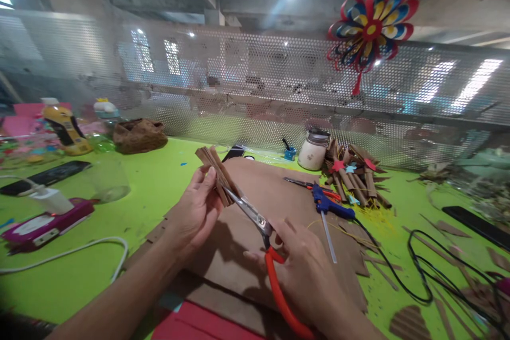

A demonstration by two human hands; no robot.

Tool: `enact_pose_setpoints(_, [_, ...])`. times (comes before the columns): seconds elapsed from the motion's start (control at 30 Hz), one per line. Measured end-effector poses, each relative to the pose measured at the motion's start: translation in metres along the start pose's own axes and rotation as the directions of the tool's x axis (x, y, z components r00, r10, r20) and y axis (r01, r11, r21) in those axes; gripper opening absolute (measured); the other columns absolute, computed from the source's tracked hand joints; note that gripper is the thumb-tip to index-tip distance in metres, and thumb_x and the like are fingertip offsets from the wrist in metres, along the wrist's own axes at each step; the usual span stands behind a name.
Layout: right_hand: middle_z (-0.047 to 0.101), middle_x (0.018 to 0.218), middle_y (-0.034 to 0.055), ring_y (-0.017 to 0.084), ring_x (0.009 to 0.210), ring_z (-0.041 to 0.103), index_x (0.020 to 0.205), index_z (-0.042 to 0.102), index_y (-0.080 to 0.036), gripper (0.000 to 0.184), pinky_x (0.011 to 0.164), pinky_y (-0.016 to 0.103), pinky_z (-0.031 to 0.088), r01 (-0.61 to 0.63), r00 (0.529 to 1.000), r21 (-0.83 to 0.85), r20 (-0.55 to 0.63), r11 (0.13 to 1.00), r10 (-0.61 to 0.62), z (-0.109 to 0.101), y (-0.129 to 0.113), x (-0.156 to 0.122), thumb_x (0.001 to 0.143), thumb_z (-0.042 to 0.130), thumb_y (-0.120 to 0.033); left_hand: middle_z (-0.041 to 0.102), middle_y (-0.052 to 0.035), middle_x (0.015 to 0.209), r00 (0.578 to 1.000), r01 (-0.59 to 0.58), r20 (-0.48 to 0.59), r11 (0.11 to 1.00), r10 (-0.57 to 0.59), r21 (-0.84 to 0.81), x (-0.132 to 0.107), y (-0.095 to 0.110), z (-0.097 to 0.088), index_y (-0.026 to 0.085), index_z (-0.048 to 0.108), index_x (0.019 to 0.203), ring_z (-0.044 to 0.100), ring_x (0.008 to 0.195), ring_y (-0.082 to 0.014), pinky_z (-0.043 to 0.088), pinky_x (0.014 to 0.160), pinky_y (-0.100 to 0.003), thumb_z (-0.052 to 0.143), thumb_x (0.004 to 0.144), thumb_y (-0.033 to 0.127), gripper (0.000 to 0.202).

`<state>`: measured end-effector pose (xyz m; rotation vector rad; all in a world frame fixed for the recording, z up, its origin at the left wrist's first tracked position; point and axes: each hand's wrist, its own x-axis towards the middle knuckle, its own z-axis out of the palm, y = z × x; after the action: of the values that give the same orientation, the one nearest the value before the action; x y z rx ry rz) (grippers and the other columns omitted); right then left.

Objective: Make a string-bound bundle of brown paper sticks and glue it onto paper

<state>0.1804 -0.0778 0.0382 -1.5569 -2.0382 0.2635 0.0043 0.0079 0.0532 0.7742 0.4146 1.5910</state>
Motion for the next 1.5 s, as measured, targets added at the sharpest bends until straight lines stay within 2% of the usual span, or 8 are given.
enact_pose_setpoints(0.3, [0.062, 0.070, 0.0030, 0.017, 0.062, 0.056, 0.085, 0.064, -0.019, 0.022, 0.058, 0.028, 0.042, 0.039, 0.997, -0.018, -0.063, 0.999, -0.040, 0.000, 0.002, 0.000, 0.079, 0.057, -0.040, 0.063, 0.0008, 0.091, 0.999, 0.018, -0.042, 1.000, -0.018, -0.002, -0.003, 0.004, 0.007, 0.021, 0.057, 0.099, 0.058, 0.077, -0.0061, 0.046, 0.076, -0.020, 0.062, 0.082, 0.021, 0.018])
enact_pose_setpoints(0.47, [0.064, 0.071, 0.0033, 0.018, 0.063, 0.058, 0.096, 0.066, -0.019, 0.032, 0.060, 0.028, 0.043, 0.030, 0.998, -0.010, -0.062, 0.999, -0.031, 0.000, 0.004, -0.001, 0.079, 0.058, -0.046, 0.063, 0.0021, 0.092, 1.000, 0.022, -0.023, 1.000, -0.021, 0.011, -0.003, 0.005, 0.007, 0.022, 0.057, 0.099, 0.057, 0.078, -0.0054, 0.045, 0.079, -0.020, 0.063, 0.081, 0.022, 0.019])
enact_pose_setpoints(0.57, [0.065, 0.072, 0.0038, 0.018, 0.063, 0.058, 0.095, 0.067, -0.019, 0.033, 0.060, 0.028, 0.043, 0.052, 0.996, -0.017, -0.074, 0.999, -0.053, 0.001, 0.006, -0.001, 0.079, 0.057, -0.047, 0.063, 0.0028, 0.091, 1.000, 0.018, 0.006, 0.999, -0.018, 0.035, -0.003, 0.006, 0.006, 0.022, 0.057, 0.098, 0.057, 0.076, -0.0050, 0.045, 0.077, -0.019, 0.062, 0.082, 0.023, 0.017])
enact_pose_setpoints(0.8, [0.067, 0.073, 0.0040, 0.018, 0.064, 0.060, 0.093, 0.068, -0.020, 0.027, 0.057, 0.026, 0.043, 0.076, 0.994, 0.019, -0.085, 0.997, -0.075, 0.001, 0.006, -0.002, 0.079, 0.059, -0.042, 0.063, 0.0029, 0.091, 0.999, 0.009, 0.035, 0.999, -0.010, 0.051, -0.002, 0.005, 0.004, 0.023, 0.059, 0.098, 0.058, 0.078, -0.0055, 0.046, 0.079, -0.020, 0.062, 0.082, 0.024, 0.016])
enact_pose_setpoints(1.0, [0.070, 0.079, 0.0040, 0.019, 0.067, 0.063, 0.088, 0.068, -0.021, 0.021, 0.063, 0.027, 0.046, 0.071, 0.994, 0.024, -0.089, 0.997, -0.069, 0.004, 0.005, -0.003, 0.079, 0.057, -0.037, 0.063, -0.0001, 0.094, 1.000, -0.004, 0.023, 0.999, 0.003, 0.046, -0.001, 0.004, 0.003, 0.021, 0.059, 0.100, 0.059, 0.082, -0.0075, 0.047, 0.080, -0.022, 0.061, 0.083, 0.023, 0.018])
enact_pose_setpoints(1.2, [0.069, 0.079, 0.0026, 0.017, 0.065, 0.061, 0.099, 0.065, -0.021, 0.026, 0.058, 0.025, 0.045, 0.064, 0.994, -0.005, -0.088, 0.998, -0.064, 0.005, 0.005, -0.003, 0.078, 0.058, -0.034, 0.064, -0.0009, 0.095, 1.000, -0.012, 0.026, 0.999, 0.011, 0.050, -0.004, 0.004, 0.006, 0.020, 0.058, 0.098, 0.060, 0.080, -0.0084, 0.048, 0.081, -0.024, 0.062, 0.082, 0.022, 0.016])
enact_pose_setpoints(1.5, [0.068, 0.077, 0.0030, 0.015, 0.062, 0.060, 0.099, 0.066, -0.019, 0.028, 0.055, 0.023, 0.046, 0.108, 0.980, -0.017, -0.166, 0.994, -0.109, 0.007, 0.002, 0.000, 0.080, 0.058, -0.038, 0.064, -0.0002, 0.094, 0.998, 0.054, 0.031, 0.998, -0.055, 0.030, -0.014, 0.004, 0.014, 0.019, 0.058, 0.098, 0.060, 0.081, -0.0073, 0.048, 0.080, -0.021, 0.064, 0.081, 0.020, 0.018])
